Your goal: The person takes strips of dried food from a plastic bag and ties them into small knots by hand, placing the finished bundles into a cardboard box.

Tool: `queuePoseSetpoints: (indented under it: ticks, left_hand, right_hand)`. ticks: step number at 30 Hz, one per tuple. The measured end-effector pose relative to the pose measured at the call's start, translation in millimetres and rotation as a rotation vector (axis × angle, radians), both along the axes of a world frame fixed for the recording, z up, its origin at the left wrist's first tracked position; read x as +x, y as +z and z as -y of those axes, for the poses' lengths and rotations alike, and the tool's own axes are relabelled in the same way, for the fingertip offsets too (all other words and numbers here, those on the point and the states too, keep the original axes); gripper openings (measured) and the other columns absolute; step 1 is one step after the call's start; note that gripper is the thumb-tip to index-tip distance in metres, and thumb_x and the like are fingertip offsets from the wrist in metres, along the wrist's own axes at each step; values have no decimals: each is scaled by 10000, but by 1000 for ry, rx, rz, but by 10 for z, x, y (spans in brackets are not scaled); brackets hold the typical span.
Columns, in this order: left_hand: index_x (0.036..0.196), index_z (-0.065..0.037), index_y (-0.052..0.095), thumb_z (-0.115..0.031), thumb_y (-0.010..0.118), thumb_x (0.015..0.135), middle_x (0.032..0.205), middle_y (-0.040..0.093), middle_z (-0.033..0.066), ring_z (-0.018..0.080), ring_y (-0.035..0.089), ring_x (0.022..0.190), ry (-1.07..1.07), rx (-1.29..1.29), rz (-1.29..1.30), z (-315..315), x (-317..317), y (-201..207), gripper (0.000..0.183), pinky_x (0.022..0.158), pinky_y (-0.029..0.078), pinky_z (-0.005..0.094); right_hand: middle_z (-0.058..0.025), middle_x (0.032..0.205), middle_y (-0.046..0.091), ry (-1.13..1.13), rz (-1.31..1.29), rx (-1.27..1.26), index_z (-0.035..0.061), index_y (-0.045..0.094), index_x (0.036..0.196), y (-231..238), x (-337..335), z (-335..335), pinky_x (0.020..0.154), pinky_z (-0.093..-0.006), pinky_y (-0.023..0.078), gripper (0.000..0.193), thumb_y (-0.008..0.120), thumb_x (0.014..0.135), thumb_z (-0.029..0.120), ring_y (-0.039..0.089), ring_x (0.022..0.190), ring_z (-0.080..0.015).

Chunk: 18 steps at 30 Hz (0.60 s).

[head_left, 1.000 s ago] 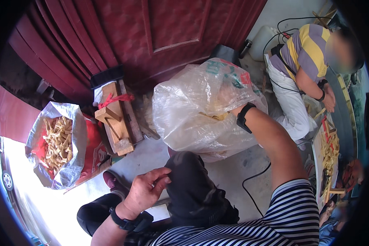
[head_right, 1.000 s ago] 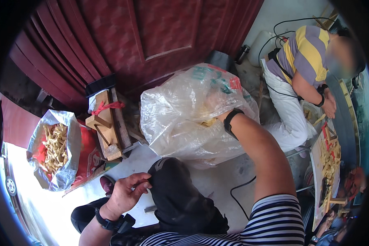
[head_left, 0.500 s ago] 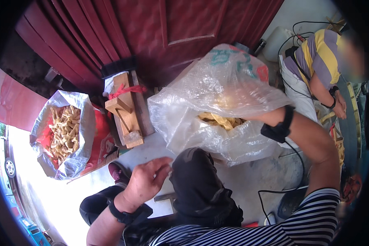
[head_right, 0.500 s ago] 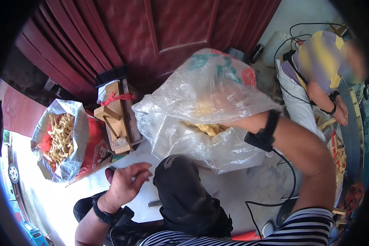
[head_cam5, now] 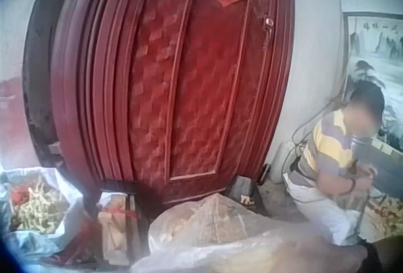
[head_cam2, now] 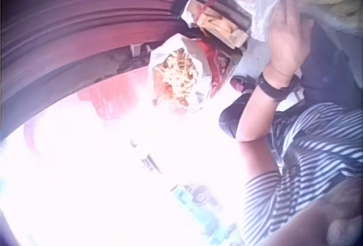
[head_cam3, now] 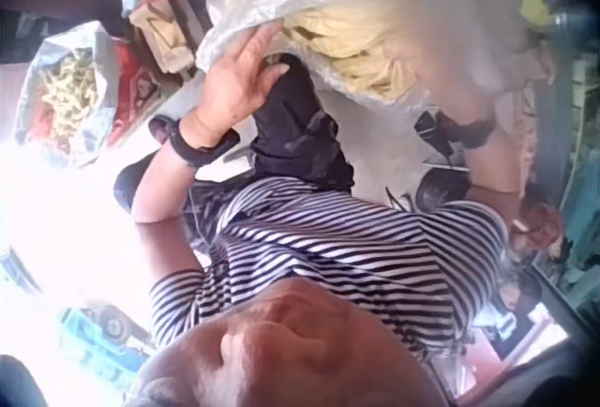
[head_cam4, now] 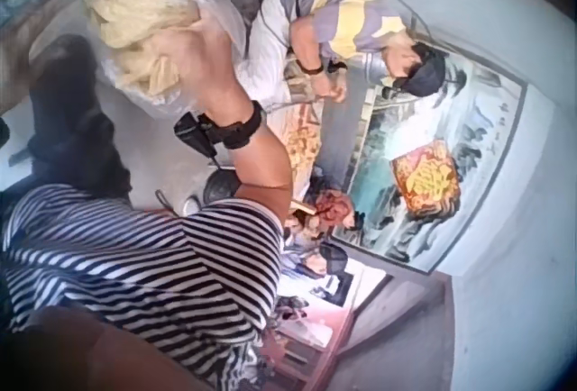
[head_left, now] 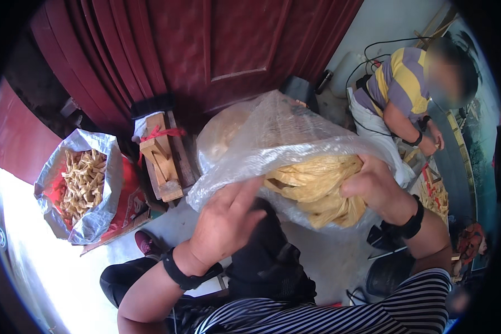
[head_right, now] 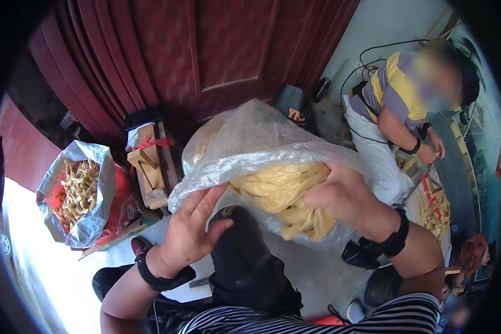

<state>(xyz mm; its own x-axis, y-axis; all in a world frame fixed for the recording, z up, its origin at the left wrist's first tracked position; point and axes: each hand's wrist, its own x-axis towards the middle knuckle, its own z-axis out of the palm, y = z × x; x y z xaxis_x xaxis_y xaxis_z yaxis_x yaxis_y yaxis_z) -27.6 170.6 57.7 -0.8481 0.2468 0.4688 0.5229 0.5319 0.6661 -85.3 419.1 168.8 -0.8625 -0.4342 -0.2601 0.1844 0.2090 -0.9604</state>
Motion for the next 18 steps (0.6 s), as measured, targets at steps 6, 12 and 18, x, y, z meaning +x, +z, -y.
queuePoseSetpoints:
  ticks: [6, 12, 18]
  left_hand:
    - [1438, 12, 212, -285, 891, 554, 1442, 332, 227, 366, 351, 1333, -1, 148, -192, -4, -38, 470, 1154, 1073, 328, 444]
    - [1421, 49, 206, -286, 898, 553, 1440, 312, 253, 399, 348, 1320, 86, 314, -204, 82, -60, 1010, 1159, 1080, 313, 444]
    - [1405, 42, 234, -287, 885, 567, 1425, 332, 245, 394, 363, 1308, 33, 307, 10, 154, 507, 590, 1110, 1069, 325, 443]
  right_hand:
    - [-168, 1178, 598, -24, -301, -359, -82, 449, 1276, 638, 292, 252, 973, -356, 450, 772, 703, 554, 28, 592, 1082, -232]
    - [-195, 1234, 565, 363, -515, -851, -76, 378, 1329, 312, 302, 511, 980, -400, 458, 934, 822, 525, 93, 578, 1129, -264]
    - [-151, 1079, 613, 513, -720, -635, -35, 547, 1134, 545, 646, 1131, 832, -363, 506, 528, 740, 708, 210, 625, 915, -274]
